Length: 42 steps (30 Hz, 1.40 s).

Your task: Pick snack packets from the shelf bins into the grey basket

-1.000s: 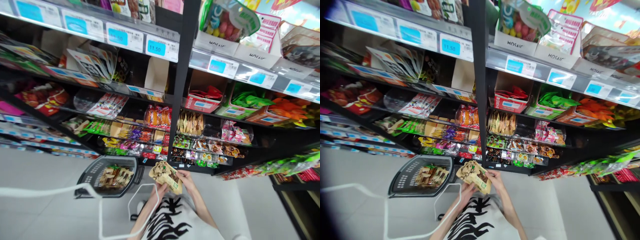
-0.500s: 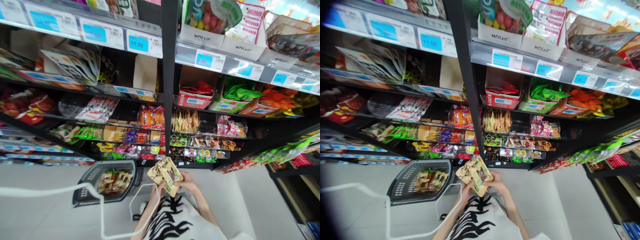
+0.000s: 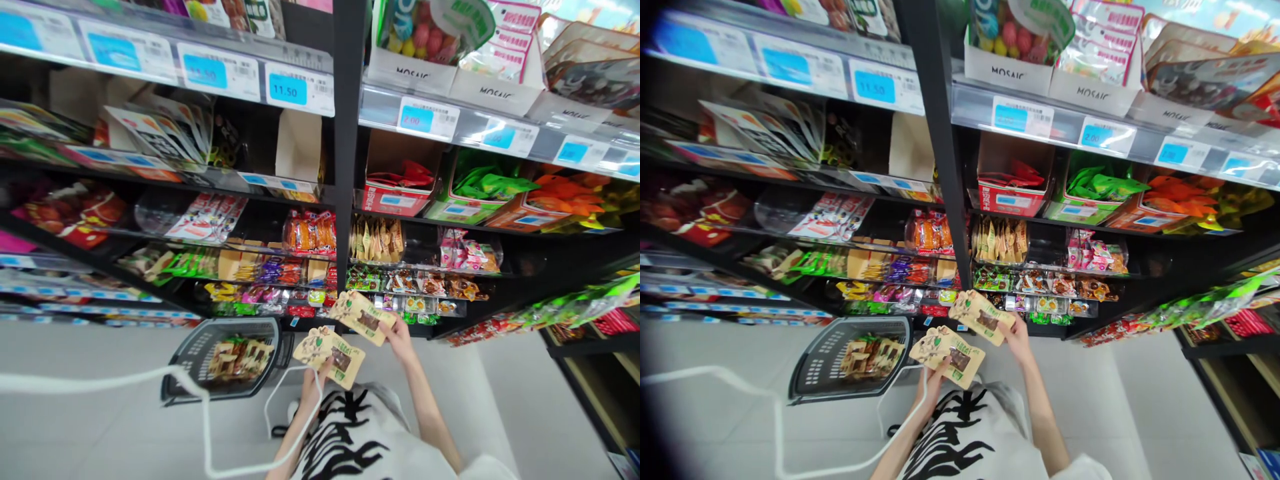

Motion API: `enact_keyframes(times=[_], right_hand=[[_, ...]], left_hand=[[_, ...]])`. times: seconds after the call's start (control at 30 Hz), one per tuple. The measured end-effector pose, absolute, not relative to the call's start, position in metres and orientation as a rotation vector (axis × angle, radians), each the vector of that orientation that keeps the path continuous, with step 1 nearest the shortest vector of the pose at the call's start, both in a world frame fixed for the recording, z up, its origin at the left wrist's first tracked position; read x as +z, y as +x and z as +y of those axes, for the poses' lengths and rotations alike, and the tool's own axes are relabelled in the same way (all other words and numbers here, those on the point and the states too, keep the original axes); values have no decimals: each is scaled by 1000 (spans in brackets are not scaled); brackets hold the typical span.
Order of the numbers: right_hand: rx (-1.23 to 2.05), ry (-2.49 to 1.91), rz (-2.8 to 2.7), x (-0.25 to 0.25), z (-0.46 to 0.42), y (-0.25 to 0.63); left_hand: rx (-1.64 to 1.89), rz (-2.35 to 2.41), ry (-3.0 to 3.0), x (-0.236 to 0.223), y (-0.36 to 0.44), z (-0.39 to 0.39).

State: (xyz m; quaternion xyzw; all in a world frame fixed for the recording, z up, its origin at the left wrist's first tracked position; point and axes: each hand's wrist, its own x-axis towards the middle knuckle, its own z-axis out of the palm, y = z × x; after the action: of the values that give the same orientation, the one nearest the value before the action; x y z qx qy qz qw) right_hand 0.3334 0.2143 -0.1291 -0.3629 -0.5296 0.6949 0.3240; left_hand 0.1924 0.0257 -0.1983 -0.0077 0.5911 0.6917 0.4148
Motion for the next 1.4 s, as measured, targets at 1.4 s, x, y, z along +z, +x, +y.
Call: enact_keyframes(times=[1.4], right_hand=[[247,-889,-1801,-54,390,131]], left_hand=[[1655,1543,183,-194,190,8]])
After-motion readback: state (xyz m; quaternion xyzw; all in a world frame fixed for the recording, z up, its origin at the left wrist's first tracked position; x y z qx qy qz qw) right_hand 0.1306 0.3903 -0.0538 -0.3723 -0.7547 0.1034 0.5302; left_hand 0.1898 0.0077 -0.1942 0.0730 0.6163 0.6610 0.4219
